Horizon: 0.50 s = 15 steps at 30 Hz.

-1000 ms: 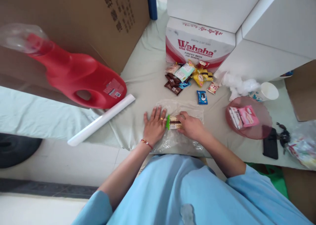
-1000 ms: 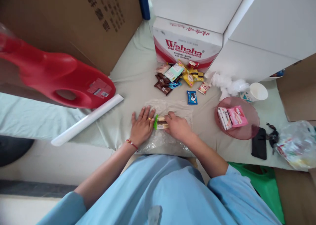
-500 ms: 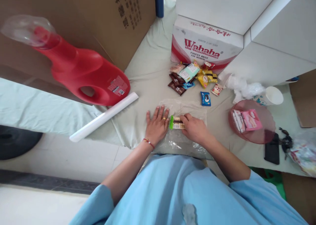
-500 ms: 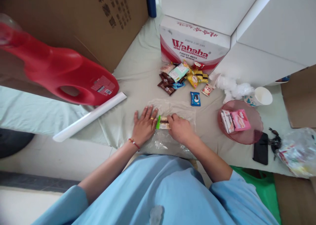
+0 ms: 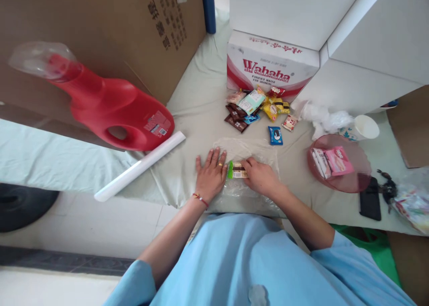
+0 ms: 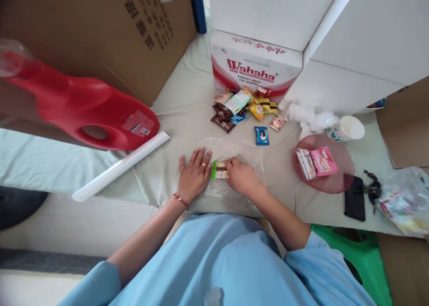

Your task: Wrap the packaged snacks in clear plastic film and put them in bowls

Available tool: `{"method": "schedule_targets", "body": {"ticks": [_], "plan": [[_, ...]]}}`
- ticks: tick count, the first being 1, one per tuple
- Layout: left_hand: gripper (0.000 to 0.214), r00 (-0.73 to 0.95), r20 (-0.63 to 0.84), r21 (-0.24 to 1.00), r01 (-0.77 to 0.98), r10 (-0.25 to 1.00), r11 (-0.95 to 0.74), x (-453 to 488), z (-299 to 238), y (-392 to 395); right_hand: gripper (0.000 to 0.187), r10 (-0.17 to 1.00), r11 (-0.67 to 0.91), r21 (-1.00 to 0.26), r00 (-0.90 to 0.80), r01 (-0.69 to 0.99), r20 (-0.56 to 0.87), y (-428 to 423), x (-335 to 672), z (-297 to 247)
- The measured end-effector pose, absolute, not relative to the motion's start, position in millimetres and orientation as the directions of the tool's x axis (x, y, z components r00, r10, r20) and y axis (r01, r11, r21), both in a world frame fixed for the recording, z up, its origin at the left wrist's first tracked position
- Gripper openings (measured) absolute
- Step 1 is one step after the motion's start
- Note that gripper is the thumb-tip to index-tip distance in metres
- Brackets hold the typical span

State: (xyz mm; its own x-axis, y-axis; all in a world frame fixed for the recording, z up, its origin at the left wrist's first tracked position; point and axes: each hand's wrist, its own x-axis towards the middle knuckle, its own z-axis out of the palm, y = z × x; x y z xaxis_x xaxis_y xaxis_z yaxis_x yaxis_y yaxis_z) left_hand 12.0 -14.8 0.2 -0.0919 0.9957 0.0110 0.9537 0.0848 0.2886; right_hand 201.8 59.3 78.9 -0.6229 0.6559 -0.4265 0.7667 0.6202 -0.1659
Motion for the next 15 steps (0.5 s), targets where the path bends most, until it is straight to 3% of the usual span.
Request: {"method": "schedule_targets", "body": {"ticks": [5,9,12,15], "plan": [[0.057,-0.089,-0.001,0.289,0.953,0.996,0.086,10,1,-13,0.05,0.657,0.619,-0.187,-0.633,0.763,-0.409,60,200,77],[0.054,-0.075,0.057,0.315,0.948,0.996,0.053,-4,-1,-22,0.059,0.667,0.588,-0.347,-0.68,0.731,-0.303,57,222,79],[0.053,0.056,0.088,0.317,0.945,0.995,-0.081,-20,-3,-39,0.046,0.656,0.575,-0.523,-0.737,0.629,-0.165,48,262,82],[0.061,0.272,0.033,0.398,0.879,0.962,-0.262,-39,-2,-58,0.045,0.55,0.614,-0.627,-0.829,0.48,-0.097,30,306,74]]}}
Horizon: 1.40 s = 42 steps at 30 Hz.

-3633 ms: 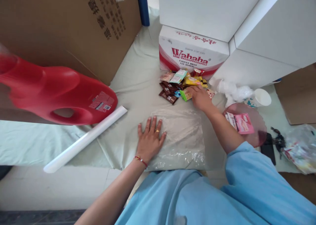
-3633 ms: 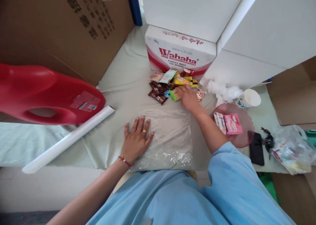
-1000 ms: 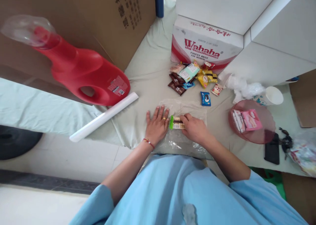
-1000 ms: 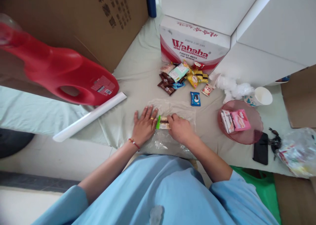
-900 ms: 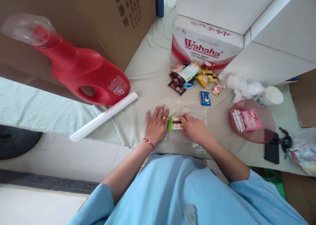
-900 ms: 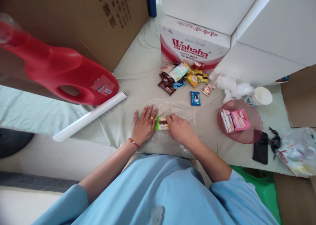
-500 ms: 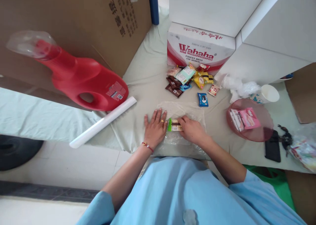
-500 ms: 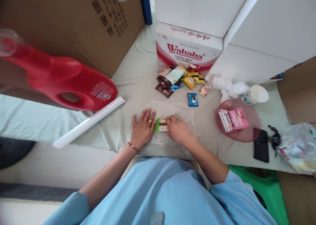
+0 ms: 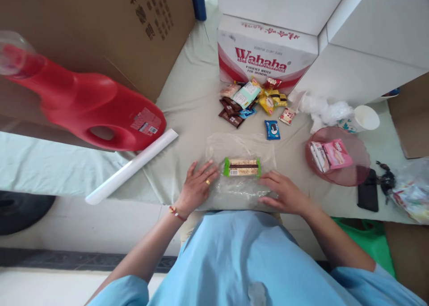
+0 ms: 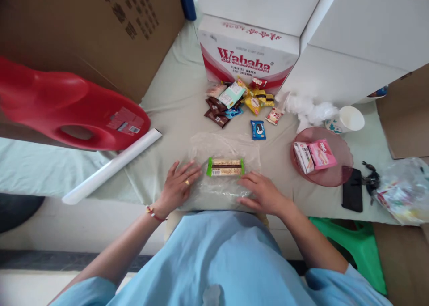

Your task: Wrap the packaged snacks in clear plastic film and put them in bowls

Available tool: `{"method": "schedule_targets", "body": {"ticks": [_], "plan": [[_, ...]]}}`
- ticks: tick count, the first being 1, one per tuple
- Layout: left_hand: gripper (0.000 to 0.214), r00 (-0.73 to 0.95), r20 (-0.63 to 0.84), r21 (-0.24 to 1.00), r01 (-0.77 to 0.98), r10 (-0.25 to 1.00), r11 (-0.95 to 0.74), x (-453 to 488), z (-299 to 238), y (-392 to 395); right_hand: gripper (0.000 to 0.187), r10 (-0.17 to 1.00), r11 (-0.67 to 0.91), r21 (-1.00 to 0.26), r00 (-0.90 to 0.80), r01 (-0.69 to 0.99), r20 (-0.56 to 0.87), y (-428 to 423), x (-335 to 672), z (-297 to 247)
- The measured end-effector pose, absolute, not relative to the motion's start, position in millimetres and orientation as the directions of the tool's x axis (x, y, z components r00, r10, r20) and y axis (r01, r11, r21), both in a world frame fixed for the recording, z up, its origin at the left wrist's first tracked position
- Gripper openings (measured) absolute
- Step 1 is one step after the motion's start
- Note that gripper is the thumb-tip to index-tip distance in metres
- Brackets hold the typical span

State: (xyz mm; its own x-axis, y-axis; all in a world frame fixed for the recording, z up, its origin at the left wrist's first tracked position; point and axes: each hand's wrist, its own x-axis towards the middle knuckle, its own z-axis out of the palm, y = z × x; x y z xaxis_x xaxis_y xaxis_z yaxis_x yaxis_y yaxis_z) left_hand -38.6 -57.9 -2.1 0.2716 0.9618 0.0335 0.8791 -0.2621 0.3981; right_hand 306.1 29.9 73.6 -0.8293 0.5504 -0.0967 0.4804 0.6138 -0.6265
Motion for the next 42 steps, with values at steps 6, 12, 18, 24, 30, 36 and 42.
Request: {"method": "schedule_targets", "body": {"ticks": [6,12,18,24,30,36,42], "plan": [[0.058,0.486,-0.048,0.593,0.717,0.873,-0.366,-62,9,-73,0.026,0.629,0.673,-0.546,-0.774,0.499,0.067,-6,348,19],[0.019,0.346,0.009,0.672,0.693,0.938,-0.262,-54,2,-62,0.021,0.712,0.553,-0.712,-0.69,0.433,0.133,23,336,30],[0.028,-0.067,0.067,0.792,0.61,0.995,-0.012,-49,-2,-33,0.026,0.774,0.354,-0.768,-0.629,0.533,-0.079,88,319,51],[0.015,-0.407,0.124,0.564,0.779,0.905,0.273,-47,-9,-12,0.021,0.784,0.343,-0.348,-0.47,0.872,-0.404,120,303,41],[0.021,-0.483,0.433,0.504,0.83,0.761,0.24,-51,15,-37,0.028,0.838,0.445,-0.247,-0.498,0.861,-0.223,144,281,67],[0.034,0.089,0.594,0.305,0.895,0.8,-0.326,6,46,-51,0.046,0.709,0.624,-0.291,-0.682,0.725,-0.178,167,218,55],[0.042,0.23,0.173,0.316,0.908,0.958,-0.275,54,32,-9,0.067,0.769,0.541,-0.234,-0.588,0.808,-0.251,171,176,40]]}}
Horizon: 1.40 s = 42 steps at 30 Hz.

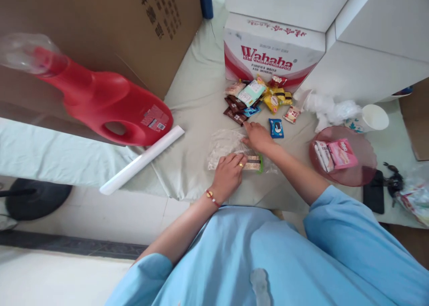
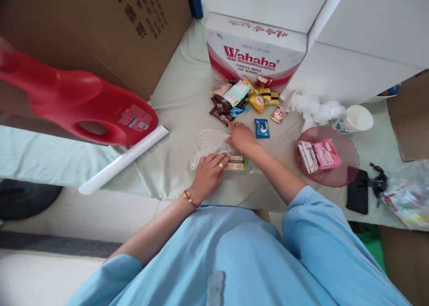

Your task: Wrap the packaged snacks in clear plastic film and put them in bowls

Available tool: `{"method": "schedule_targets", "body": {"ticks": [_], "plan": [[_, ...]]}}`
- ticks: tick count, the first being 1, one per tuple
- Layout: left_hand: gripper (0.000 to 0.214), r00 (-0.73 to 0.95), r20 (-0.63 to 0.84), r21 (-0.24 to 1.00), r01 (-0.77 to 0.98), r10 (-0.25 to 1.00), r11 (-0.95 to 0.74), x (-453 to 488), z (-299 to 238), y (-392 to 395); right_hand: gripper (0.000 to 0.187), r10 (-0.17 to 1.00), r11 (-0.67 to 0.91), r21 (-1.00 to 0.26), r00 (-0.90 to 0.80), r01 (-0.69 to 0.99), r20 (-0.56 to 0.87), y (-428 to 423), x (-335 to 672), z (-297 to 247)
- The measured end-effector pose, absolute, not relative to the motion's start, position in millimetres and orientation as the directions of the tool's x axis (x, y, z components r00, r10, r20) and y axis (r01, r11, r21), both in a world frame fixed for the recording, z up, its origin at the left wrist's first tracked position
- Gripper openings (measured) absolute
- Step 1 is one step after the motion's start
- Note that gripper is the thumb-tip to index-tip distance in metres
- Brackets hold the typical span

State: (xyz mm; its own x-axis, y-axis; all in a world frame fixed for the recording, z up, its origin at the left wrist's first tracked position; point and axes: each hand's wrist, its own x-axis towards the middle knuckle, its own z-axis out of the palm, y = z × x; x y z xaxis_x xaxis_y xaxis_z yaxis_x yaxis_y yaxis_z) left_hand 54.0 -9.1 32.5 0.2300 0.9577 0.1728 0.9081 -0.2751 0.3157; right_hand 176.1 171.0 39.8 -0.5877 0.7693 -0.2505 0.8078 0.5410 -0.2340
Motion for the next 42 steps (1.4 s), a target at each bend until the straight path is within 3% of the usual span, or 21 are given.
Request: {"method": "schedule_targets", "body": {"ticks": [4,7,10,13,15,17,20,23,25,30,34,37,40,42], "plan": [[0.036,0.213,0.06,0.274,0.936,0.975,-0.221,56,24,1,0.029,0.732,0.461,-0.344,-0.569,0.818,-0.373,180,172,41],[0.036,0.173,0.086,0.256,0.948,0.981,-0.189,58,23,-3,0.014,0.699,0.516,-0.408,-0.646,0.753,-0.308,183,178,43],[0.036,0.095,0.095,0.254,0.96,0.991,-0.117,62,23,-6,0.013,0.661,0.567,-0.523,-0.73,0.637,-0.173,184,185,42],[0.036,0.081,0.074,0.272,0.957,0.994,-0.098,64,23,-6,0.029,0.676,0.452,-0.626,-0.702,0.636,-0.225,186,191,41],[0.036,0.1,0.066,0.291,0.95,0.993,-0.115,64,22,-5,0.036,0.678,0.397,-0.623,-0.673,0.674,-0.295,188,193,41],[0.036,0.115,0.062,0.302,0.945,0.991,-0.128,63,21,-4,0.03,0.657,0.405,-0.613,-0.682,0.678,-0.321,187,194,44],[0.036,0.124,0.061,0.294,0.946,0.99,-0.137,63,20,-5,0.024,0.623,0.49,-0.639,-0.751,0.593,-0.22,173,199,54],[0.032,0.077,0.096,0.292,0.951,0.992,-0.102,63,19,-7,0.029,0.53,0.671,-0.58,-0.846,0.463,-0.061,143,212,61],[0.028,-0.014,0.135,0.303,0.952,0.991,-0.028,63,15,-8,0.035,0.472,0.752,-0.507,-0.881,0.421,-0.033,119,222,60],[0.019,-0.288,0.152,0.434,0.879,0.946,0.198,52,1,-11,0.041,0.462,0.788,-0.415,-0.882,0.455,-0.09,78,237,42],[0.018,-0.276,0.102,0.686,0.715,0.956,0.133,29,-7,-16,0.042,0.467,0.792,-0.346,-0.864,0.503,-0.187,69,234,39],[0.012,-0.452,0.141,0.829,0.54,0.881,0.145,8,-6,-16,0.048,0.443,0.814,-0.306,-0.869,0.493,-0.221,66,230,44],[0.022,-0.639,0.15,0.847,0.477,0.754,0.236,-10,1,-7,0.053,0.447,0.815,-0.288,-0.862,0.503,-0.24,63,226,48],[0.033,-0.616,0.143,0.81,0.522,0.775,0.265,-15,7,3,0.053,0.462,0.802,-0.294,-0.852,0.52,-0.245,60,225,49]]}}
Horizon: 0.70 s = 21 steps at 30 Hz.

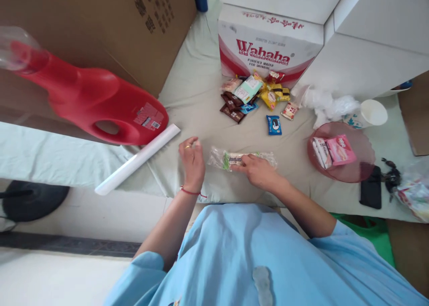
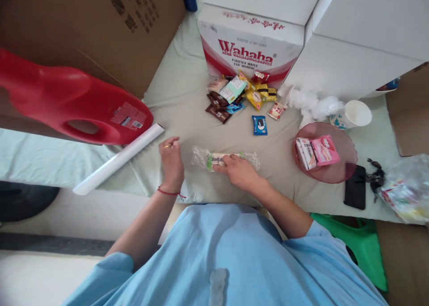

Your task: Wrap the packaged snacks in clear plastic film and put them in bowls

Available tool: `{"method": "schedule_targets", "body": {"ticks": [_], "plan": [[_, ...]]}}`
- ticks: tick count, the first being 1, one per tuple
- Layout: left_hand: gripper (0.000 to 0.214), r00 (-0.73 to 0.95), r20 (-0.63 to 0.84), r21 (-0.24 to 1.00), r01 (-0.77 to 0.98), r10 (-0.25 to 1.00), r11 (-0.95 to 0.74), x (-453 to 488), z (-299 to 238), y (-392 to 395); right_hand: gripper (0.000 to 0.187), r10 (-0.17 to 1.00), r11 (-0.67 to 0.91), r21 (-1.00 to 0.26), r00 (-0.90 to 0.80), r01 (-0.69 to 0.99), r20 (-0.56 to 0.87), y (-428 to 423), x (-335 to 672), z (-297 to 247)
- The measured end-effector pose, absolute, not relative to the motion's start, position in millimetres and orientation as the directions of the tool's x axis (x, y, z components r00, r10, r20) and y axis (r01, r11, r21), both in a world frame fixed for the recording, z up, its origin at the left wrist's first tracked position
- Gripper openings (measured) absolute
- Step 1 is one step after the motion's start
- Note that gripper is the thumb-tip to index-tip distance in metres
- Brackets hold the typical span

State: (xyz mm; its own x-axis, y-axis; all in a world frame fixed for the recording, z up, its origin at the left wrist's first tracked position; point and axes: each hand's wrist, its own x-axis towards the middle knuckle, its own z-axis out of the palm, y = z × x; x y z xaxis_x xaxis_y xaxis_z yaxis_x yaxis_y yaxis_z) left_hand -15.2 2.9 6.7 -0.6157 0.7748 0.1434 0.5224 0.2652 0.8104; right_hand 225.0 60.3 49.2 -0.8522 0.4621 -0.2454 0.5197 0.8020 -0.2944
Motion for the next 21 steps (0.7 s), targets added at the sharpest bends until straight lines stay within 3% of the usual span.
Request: {"method": "schedule_targets", "body": {"ticks": [3,6,10,14,18,21], "plan": [[0.042,-0.431,0.027,0.694,0.658,0.902,0.293,-13,10,15,0.047,0.483,0.782,-0.317,-0.844,0.536,-0.234,59,225,49],[0.031,-0.25,-0.093,0.63,0.735,0.964,0.252,-10,9,15,0.047,0.498,0.743,-0.422,-0.851,0.519,-0.17,60,230,48],[0.013,-0.182,-0.115,0.714,0.669,0.976,0.209,-17,16,1,0.046,0.486,0.672,-0.608,-0.871,0.424,-0.071,62,240,43],[0.013,-0.267,-0.237,0.79,0.506,0.934,0.345,-12,34,-11,0.037,0.519,0.645,-0.643,-0.854,0.413,-0.029,59,243,37],[0.007,-0.317,-0.129,0.831,0.483,0.94,0.277,19,44,-13,0.04,0.541,0.638,-0.641,-0.841,0.428,-0.023,53,237,32],[0.021,-0.212,-0.019,0.79,0.596,0.977,0.145,48,40,-12,0.039,0.566,0.629,-0.624,-0.823,0.464,-0.041,48,234,30]]}}
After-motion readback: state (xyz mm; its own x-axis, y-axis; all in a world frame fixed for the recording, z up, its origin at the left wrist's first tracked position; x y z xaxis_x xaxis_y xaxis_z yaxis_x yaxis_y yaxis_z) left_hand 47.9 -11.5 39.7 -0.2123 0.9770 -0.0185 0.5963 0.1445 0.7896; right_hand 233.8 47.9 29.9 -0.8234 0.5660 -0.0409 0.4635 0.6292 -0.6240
